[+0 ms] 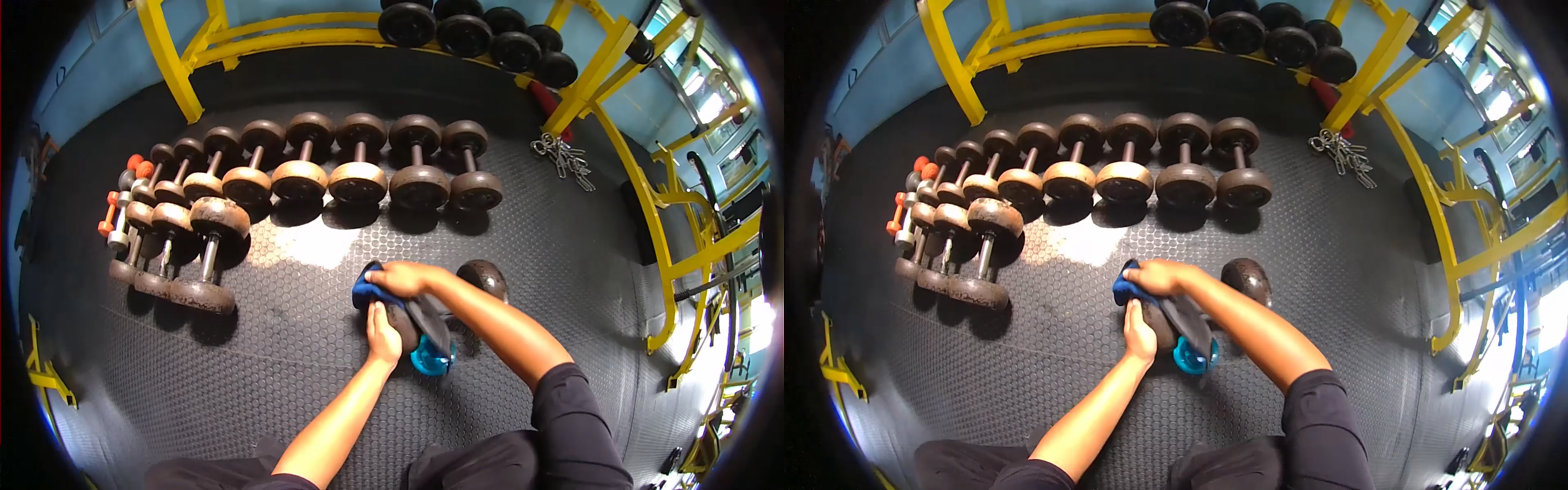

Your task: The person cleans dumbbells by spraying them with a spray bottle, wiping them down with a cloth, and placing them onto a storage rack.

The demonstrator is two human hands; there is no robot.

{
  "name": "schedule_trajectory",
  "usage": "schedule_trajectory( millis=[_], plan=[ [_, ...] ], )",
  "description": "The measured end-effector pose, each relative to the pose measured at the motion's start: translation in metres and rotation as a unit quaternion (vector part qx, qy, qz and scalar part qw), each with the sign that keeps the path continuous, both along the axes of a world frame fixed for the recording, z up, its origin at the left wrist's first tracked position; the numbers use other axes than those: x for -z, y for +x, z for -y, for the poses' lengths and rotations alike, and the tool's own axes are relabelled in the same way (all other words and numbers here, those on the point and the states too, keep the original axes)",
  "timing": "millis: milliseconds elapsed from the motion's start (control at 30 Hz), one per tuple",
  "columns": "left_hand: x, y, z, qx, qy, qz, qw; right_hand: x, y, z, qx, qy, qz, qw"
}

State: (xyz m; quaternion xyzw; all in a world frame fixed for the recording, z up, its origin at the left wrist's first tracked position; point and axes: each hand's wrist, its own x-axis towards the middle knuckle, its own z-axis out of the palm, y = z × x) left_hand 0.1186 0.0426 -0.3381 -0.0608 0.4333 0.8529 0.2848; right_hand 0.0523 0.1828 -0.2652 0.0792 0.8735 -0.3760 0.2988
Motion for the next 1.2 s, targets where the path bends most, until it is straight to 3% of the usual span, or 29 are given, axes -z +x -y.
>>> schedule_trajectory(
  millis=[67,133,167,200,267,300,333,367,400,467,533,733,800,867,900,933,1000,1067,1100,1133,1200],
  plan=[
    [0.007,0.0,0.002,-0.001,-0.019,-0.016,1.0,0.007,-0.017,-0.009,0.038,-0.076,0.07,0.994],
    [0.013,-0.001,0.001,0.005,-0.033,-0.036,0.999,0.076,-0.032,-0.03,-0.057,-0.125,0.008,0.99],
    [0.014,-0.002,-0.001,0.007,-0.038,-0.047,0.998,0.106,-0.038,-0.041,-0.201,-0.074,-0.106,0.971],
    [0.015,-0.005,-0.002,0.007,-0.044,-0.058,0.997,0.1,-0.037,-0.036,-0.201,-0.077,-0.106,0.971],
    [0.016,-0.01,-0.002,0.006,-0.055,-0.08,0.995,0.081,-0.032,-0.025,0.065,-0.096,0.022,0.993],
    [0.016,-0.012,-0.003,0.005,-0.059,-0.09,0.994,0.06,-0.024,-0.024,0.009,-0.065,-0.037,0.997],
    [0.018,-0.011,-0.005,0.006,-0.064,-0.099,0.993,0.023,-0.008,-0.01,0.106,-0.041,-0.015,0.993],
    [0.03,-0.016,-0.007,-0.001,-0.081,-0.072,0.994,0.012,0.005,-0.002,0.083,-0.023,-0.07,0.994],
    [0.004,-0.019,-0.012,0.004,-0.118,-0.037,0.992,0.007,0.019,0.004,0.062,-0.005,-0.127,0.99],
    [-0.029,-0.031,-0.015,0.019,-0.141,0.037,0.989,0.005,0.053,0.02,0.072,0.039,-0.364,0.928],
    [-0.027,-0.045,-0.015,0.064,-0.126,0.02,0.99,0.006,0.063,0.015,0.056,0.021,-0.342,0.938],
    [-0.034,-0.043,-0.017,0.032,-0.063,0.054,0.996,0.006,0.081,0.018,0.05,-0.025,-0.356,0.933],
    [-0.032,-0.032,-0.011,0.068,-0.032,0.019,0.997,0.009,0.089,0.022,0.086,-0.052,-0.356,0.929],
    [-0.022,-0.02,-0.005,0.071,-0.004,-0.004,0.997,0.01,0.094,0.02,0.183,-0.133,-0.358,0.906],
    [-0.012,-0.015,-0.004,0.057,-0.013,-0.052,0.997,0.004,0.098,0.019,0.305,-0.235,-0.26,0.886],
    [-0.007,-0.01,-0.003,0.041,-0.022,-0.099,0.994,-0.017,0.104,0.012,0.385,-0.09,-0.134,0.909],
    [-0.006,-0.001,0.005,0.051,-0.055,-0.137,0.988,0.009,0.113,-0.002,0.565,-0.135,-0.198,0.79],
    [-0.013,0.007,0.007,0.048,-0.07,-0.179,0.98,-0.012,0.125,-0.016,0.53,-0.381,-0.3,0.695],
    [-0.012,0.009,0.007,0.046,-0.071,-0.177,0.981,-0.024,0.127,-0.018,0.507,-0.383,-0.341,0.693],
    [-0.011,0.008,0.007,0.047,-0.069,-0.158,0.984,-0.04,0.131,-0.019,0.482,-0.331,-0.344,0.735],
    [-0.011,0.002,0.007,0.051,-0.066,-0.123,0.989,-0.039,0.136,-0.032,0.386,-0.406,-0.234,0.795]
  ],
)
